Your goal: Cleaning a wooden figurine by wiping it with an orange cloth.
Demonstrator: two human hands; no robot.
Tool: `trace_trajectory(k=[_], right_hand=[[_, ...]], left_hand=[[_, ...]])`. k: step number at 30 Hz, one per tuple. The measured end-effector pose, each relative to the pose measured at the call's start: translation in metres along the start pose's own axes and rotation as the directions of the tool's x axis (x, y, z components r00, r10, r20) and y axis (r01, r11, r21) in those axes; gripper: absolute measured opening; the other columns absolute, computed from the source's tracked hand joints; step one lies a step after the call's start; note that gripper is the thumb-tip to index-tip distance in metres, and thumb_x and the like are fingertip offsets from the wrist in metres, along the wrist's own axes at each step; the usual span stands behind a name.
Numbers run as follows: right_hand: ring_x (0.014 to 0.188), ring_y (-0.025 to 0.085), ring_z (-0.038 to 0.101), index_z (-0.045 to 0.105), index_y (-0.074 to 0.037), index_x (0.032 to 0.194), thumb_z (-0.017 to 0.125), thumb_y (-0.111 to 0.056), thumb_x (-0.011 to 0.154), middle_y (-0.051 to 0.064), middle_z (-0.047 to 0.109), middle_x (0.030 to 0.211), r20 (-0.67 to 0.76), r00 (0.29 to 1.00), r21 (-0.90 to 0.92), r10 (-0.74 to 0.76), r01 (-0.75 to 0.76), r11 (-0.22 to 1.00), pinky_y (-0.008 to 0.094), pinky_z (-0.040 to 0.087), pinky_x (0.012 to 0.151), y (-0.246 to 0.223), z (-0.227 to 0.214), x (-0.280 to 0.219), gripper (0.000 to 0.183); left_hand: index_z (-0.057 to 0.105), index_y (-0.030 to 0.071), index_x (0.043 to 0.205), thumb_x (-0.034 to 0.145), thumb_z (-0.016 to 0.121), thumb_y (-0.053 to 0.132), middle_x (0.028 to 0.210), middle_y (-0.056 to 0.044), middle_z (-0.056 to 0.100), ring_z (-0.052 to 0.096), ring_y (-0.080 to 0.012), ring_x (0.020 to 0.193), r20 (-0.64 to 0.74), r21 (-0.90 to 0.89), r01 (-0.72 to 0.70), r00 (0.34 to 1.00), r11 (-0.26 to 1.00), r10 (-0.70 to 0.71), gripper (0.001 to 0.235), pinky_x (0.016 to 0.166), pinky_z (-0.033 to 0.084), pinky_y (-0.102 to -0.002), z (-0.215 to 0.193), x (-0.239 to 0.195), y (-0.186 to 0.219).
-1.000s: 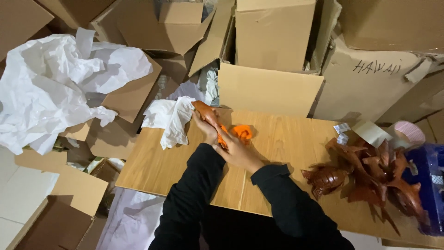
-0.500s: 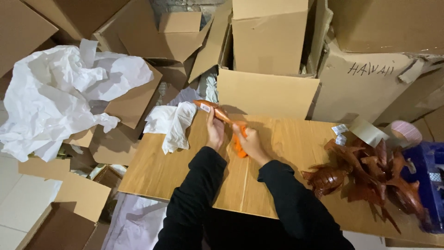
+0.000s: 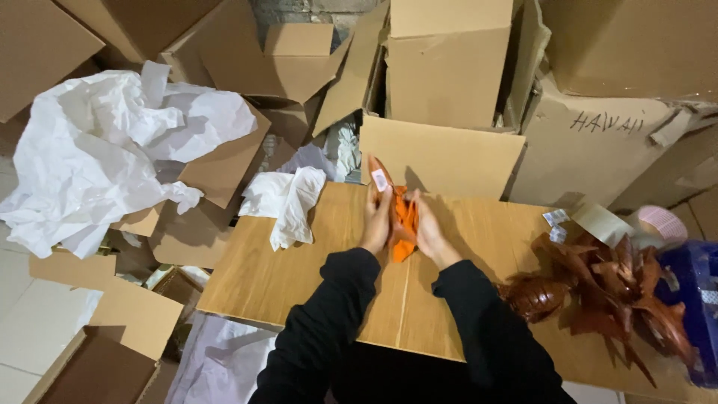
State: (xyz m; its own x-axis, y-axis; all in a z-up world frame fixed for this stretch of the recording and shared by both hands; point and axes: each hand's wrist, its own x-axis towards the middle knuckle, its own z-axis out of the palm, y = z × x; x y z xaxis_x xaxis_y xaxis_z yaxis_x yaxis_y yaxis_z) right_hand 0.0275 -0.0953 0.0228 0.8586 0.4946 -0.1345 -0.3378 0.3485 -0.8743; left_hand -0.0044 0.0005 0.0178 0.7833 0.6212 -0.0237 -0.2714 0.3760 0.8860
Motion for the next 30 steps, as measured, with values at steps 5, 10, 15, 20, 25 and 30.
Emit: trace_trajectory(k=[5,10,15,20,25,30], right_hand=[[0.084,0.02,0.059,0.054,-0.012,0.112,0.046,-0.03,0.11,0.003,0.058,0.085,0.271,0.922,-0.608,-0.276,0.386,0.693,0.035,0.051,0.076,0.053,-0.025,0.033,0.02],[0.078,0.023,0.062,0.055,-0.013,0.105,0.058,-0.022,0.104,0.008,0.062,0.079,0.346,0.848,-0.68,-0.401,0.522,0.515,0.036,0.051,0.071,0.049,-0.03,0.041,0.01],[0.049,0.019,0.069,0.054,-0.02,0.1,0.06,-0.03,0.101,-0.001,0.064,0.047,0.292,0.895,-0.808,-0.338,0.42,0.413,0.029,0.052,0.049,0.037,-0.036,0.043,0.012],[0.073,0.019,0.059,0.059,-0.007,0.095,0.058,-0.017,0.103,0.011,0.064,0.071,0.236,0.873,-0.665,-0.426,0.465,0.584,0.033,0.049,0.066,0.014,-0.014,0.022,0.013],[0.069,0.03,0.073,0.063,-0.015,0.11,0.045,-0.036,0.105,0.016,0.072,0.074,0.317,0.905,-0.924,-0.282,0.362,0.124,0.042,0.056,0.063,-0.013,0.001,-0.003,0.027],[0.08,0.032,0.077,0.06,-0.018,0.111,0.046,-0.04,0.103,0.012,0.077,0.079,0.375,0.882,-0.921,-0.285,0.318,-0.226,0.047,0.06,0.072,-0.025,-0.008,-0.009,0.027]], left_hand=[[0.043,0.012,0.151,0.103,0.063,0.04,0.142,-0.013,0.055,0.055,-0.024,0.128,-0.001,0.101,-0.225,0.974,0.969,0.227,0.059,0.113,0.039,-0.046,-0.021,0.027,-0.04],[0.049,0.014,0.145,0.102,0.065,0.044,0.128,-0.006,0.057,0.053,-0.016,0.115,-0.086,-0.015,-0.128,0.988,0.992,0.126,0.055,0.107,0.042,-0.042,-0.026,0.04,-0.069],[0.034,0.015,0.154,0.104,0.063,0.04,0.136,-0.013,0.052,0.054,-0.0223,0.124,-0.022,-0.121,-0.049,0.999,0.991,0.046,0.063,0.104,0.048,-0.04,-0.025,0.039,-0.059],[0.025,0.022,0.158,0.103,0.066,0.027,0.135,-0.018,0.055,0.062,-0.0304,0.124,0.198,-0.37,0.022,0.979,0.929,0.056,0.069,0.101,0.054,-0.041,-0.018,0.027,-0.032],[0.031,0.019,0.151,0.103,0.064,0.032,0.119,-0.018,0.064,0.069,-0.0297,0.109,0.21,-0.371,0.049,0.977,0.927,0.032,0.059,0.091,0.059,-0.04,-0.03,0.053,-0.065],[0.032,0.019,0.151,0.098,0.072,0.039,0.106,-0.007,0.064,0.071,-0.0201,0.091,0.119,-0.303,0.085,0.992,0.949,-0.05,0.069,0.077,0.062,-0.034,-0.039,0.062,-0.064]])
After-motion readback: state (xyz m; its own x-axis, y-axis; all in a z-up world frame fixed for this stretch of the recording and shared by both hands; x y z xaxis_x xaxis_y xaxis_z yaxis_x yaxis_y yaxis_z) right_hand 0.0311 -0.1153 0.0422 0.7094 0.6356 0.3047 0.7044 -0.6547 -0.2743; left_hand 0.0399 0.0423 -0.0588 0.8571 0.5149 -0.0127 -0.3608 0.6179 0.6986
